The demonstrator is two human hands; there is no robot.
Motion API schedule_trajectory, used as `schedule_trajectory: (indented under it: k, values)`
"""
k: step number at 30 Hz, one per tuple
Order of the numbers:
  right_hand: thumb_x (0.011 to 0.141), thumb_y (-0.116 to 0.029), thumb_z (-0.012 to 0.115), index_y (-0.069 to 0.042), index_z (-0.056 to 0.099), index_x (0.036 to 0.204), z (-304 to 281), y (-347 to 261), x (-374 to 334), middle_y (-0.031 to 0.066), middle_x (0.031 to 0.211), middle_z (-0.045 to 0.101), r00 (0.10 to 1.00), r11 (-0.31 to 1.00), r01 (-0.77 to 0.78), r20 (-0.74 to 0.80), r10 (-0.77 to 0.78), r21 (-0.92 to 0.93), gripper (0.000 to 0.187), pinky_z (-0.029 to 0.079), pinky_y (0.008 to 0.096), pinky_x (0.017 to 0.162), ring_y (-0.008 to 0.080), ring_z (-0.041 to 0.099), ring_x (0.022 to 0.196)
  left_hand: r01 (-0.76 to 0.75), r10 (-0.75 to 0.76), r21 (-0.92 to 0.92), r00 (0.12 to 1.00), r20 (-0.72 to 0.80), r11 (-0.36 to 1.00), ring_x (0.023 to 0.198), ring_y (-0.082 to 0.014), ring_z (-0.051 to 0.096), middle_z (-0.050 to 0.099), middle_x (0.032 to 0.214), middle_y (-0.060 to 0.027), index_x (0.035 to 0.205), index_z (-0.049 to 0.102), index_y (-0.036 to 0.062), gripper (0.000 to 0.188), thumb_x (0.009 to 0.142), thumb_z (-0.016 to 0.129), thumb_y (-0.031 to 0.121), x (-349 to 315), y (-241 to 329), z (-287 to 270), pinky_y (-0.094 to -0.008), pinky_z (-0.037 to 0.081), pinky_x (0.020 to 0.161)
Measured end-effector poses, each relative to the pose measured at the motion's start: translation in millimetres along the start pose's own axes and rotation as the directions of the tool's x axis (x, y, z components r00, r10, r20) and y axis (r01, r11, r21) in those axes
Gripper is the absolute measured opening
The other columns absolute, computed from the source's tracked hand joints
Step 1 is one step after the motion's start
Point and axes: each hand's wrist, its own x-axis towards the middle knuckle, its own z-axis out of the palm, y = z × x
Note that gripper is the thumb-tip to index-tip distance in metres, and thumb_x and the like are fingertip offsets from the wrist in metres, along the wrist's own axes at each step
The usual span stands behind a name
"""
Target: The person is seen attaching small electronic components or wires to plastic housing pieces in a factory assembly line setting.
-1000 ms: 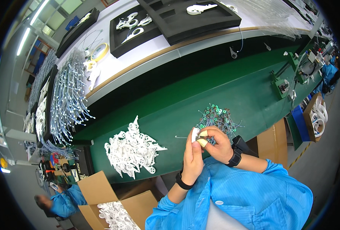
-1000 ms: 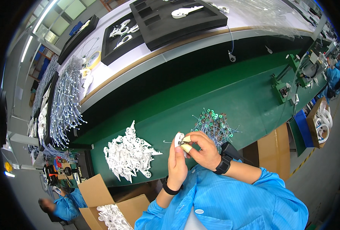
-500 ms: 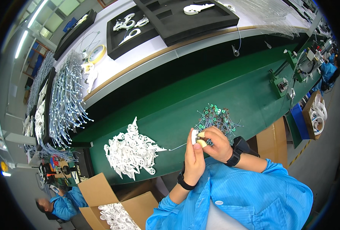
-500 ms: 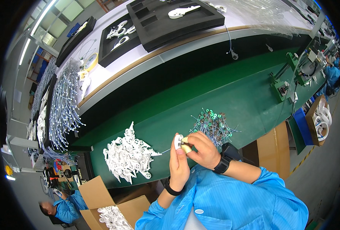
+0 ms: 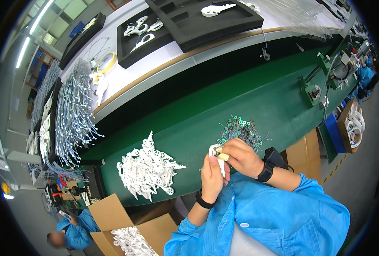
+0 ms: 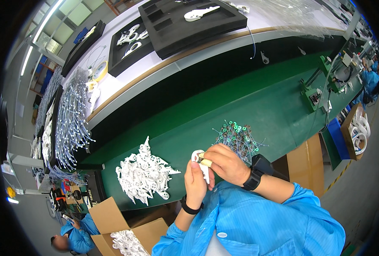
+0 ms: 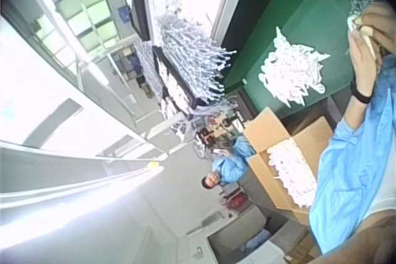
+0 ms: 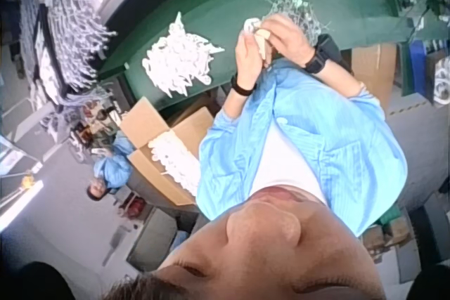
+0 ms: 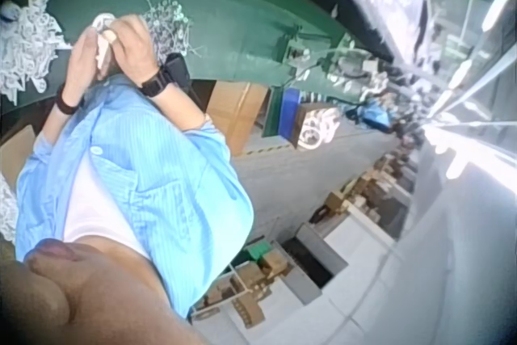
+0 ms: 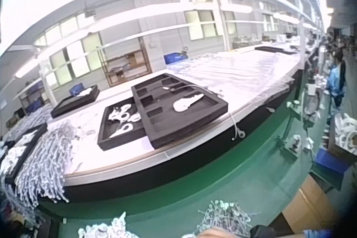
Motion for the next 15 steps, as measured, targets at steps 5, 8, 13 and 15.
schedule_trajectory:
  k: [5, 8, 13, 15]
  values:
    - [0.076, 0.004, 0.06, 0.0, 0.06, 0.107, -8.6, -14.7, 9.6, 0.012, 0.096, 0.057, 0.998, 0.999, -0.045, 0.051, 0.045, 0.012, 0.031, 0.046, 0.0371, 0.08, 0.03, 0.055, 0.088, 0.1, -0.089, -0.219, 0.994, 0.058, 0.971, 0.034, -0.0088, 0.038, 0.045, 0.051, -0.0024, 0.101, 0.052, -0.0004, 0.062, 0.101, 0.018, 0.052, 6.4, -2.9, -11.4, -0.0222, 0.029, 0.031]
    - [0.075, 0.004, 0.059, 0.0, 0.06, 0.105, -9.2, -20.6, 10.0, 0.011, 0.093, 0.056, 0.985, 0.984, -0.158, 0.082, 0.151, 0.078, 0.03, 0.045, 0.0371, 0.081, 0.0291, 0.055, 0.088, 0.101, -0.068, -0.288, 0.99, 0.124, 0.952, 0.034, -0.0083, 0.037, 0.045, 0.051, -0.0017, 0.101, 0.053, -0.0005, 0.063, 0.101, 0.019, 0.052, 5.9, -3.3, -15.3, -0.022, 0.028, 0.031]
    - [0.074, 0.0, 0.064, -0.003, 0.061, 0.095, -4.5, -23.3, 12.5, 0.0082, 0.088, 0.057, 0.997, 0.992, -0.071, 0.002, 0.071, -0.107, 0.022, 0.044, 0.0378, 0.076, 0.0283, 0.054, 0.084, 0.069, -0.052, -0.225, 0.995, 0.08, 0.972, 0.037, -0.0065, 0.037, 0.045, 0.052, -0.0002, 0.103, 0.052, -0.0002, 0.058, 0.102, 0.022, 0.05, 2.4, -2.5, -9.3, -0.0209, 0.028, 0.032]
    - [0.071, 0.003, 0.063, -0.002, 0.061, 0.094, -2.8, -27.4, 12.1, 0.0088, 0.088, 0.057, 0.999, 0.989, -0.044, -0.002, 0.044, -0.138, 0.023, 0.044, 0.0374, 0.075, 0.0292, 0.055, 0.083, 0.049, -0.037, -0.2, 0.998, 0.06, 0.979, 0.041, -0.0044, 0.039, 0.046, 0.055, 0.0008, 0.105, 0.052, 0.0011, 0.052, 0.103, 0.025, 0.045, -1.2, -4.7, -8.5, -0.0193, 0.03, 0.035]
